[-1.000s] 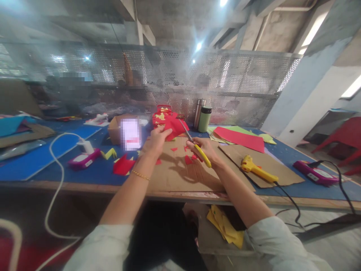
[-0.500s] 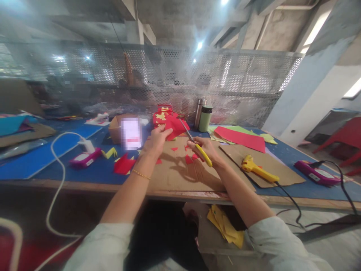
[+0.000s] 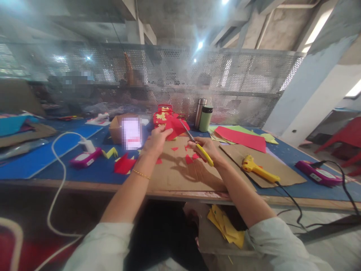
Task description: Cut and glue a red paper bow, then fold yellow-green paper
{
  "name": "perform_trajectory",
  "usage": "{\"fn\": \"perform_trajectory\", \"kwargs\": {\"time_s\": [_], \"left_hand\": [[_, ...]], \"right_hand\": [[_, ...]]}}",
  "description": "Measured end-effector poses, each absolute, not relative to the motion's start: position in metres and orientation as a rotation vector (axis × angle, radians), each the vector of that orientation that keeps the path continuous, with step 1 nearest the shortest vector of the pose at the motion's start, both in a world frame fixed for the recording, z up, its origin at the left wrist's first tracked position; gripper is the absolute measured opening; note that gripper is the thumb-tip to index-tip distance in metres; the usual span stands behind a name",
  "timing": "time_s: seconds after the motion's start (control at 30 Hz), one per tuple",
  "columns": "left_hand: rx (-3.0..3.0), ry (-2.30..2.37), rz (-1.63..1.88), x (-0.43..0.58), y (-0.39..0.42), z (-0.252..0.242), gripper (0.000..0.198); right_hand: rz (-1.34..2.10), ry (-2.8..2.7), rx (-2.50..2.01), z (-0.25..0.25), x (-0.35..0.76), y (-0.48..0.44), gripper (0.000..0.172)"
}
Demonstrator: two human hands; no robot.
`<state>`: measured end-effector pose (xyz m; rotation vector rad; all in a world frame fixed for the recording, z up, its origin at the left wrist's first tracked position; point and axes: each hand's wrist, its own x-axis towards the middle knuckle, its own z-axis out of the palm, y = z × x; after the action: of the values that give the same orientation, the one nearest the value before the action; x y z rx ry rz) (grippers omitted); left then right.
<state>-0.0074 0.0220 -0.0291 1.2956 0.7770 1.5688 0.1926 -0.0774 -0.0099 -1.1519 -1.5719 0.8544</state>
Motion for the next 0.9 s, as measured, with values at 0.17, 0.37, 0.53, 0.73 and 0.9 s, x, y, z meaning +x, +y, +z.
{"fn": "perform_trajectory", "kwargs": {"time_s": [0.17,0.37,0.53,0.73,0.9], "left_hand": [[1.302,0.787,1.576,-0.008,0.022,-0.029,0.024],[1.294,0.829,1.552,-0.005,0.017,-0.025,0.026],[1.285,0.891,1.563,-0.006,0.012,-0.023,0.029],[1.321,0.88,1.564,-0.008,0.015,-0.024,0.033],[1.345,0.829,1.523,-0.011,0.021,-0.024,0.027]], "right_hand": [[0.846,-1.563,-1.156,-0.011,0.191,-0.078,0.062],[0.811,-1.575,-1.144,-0.013,0.193,-0.076,0.06],[0.81,-1.599,-1.128,-0.016,0.196,-0.073,0.057],[0.835,-1.61,-1.111,-0.017,0.2,-0.071,0.056],[0.848,-1.637,-1.098,-0.017,0.204,-0.071,0.053]]}}
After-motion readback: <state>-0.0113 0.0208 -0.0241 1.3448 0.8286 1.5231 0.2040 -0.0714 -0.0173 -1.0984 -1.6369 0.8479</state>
